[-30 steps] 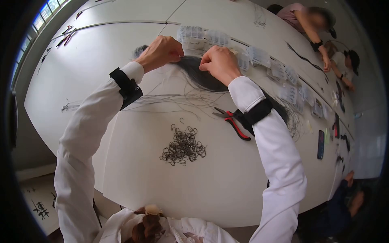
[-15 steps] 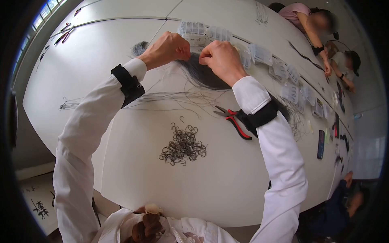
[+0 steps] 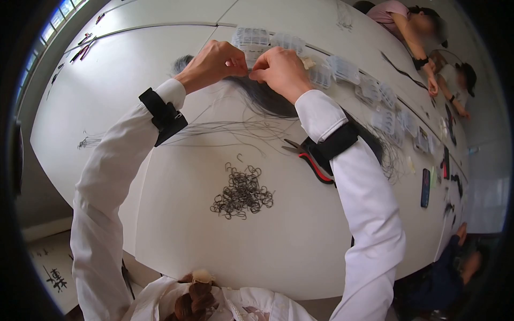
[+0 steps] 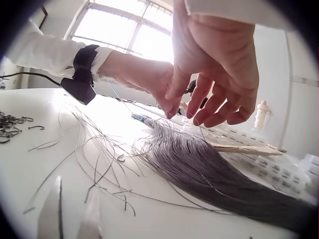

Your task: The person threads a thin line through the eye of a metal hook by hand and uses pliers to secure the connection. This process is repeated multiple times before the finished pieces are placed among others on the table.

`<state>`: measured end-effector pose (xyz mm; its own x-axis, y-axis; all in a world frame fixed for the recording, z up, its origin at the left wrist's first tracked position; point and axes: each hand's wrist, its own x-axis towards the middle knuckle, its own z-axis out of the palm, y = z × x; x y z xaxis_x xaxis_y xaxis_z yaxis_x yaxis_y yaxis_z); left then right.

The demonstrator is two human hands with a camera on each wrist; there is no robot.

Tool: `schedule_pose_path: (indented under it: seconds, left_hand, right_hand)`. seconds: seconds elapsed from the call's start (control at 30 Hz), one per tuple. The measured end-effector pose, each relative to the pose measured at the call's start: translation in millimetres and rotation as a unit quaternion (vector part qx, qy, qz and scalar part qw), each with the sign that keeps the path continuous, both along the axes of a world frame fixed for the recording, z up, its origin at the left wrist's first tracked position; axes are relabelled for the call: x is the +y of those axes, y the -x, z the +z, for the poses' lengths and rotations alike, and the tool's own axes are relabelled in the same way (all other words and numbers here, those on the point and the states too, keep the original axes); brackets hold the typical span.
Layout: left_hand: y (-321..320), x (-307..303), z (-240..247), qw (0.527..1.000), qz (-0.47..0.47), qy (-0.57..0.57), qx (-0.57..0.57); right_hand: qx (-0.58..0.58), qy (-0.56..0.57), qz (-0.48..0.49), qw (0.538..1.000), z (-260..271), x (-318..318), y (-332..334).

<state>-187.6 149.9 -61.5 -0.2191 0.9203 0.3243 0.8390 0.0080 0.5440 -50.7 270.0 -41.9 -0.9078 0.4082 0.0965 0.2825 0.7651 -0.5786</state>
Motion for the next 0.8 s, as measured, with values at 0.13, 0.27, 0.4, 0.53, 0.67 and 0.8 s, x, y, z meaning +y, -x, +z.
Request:
schedule_pose_path:
  seconds: [0.13,0.27,0.4,0.53,0.67,0.8]
  left_hand:
    - [4,-9,-2,0.999,0.010,0.001,-0.044]
    - [25,-24,-12,0.994,0.092,0.030,0.048]
    - [24,-32,4,0.985,0.125,0.119,0.009]
    - [32,-30,-3,0.988,0.112,0.100,0.018]
    - [35,-30,-2,0.985,0.120,0.125,-0.005]
    - [36,-30,-2,0.982,0.129,0.138,-0.002]
  right_hand:
    - [-0.009,-0.027,-0.004,1.000,2,1,4]
    - [-0.010,0.026,-0.002,1.000,6,4,1]
    - [-0.011,0.127,-0.025,0.992,13,3,-3]
    - [0.071,0.003,-0.016,0.997,17,22,-15]
    - [0.116,0.011,-0.147,0.982,61,45,-60]
    - [0.281,-0.044,-0.132,0.950,113,62,-129]
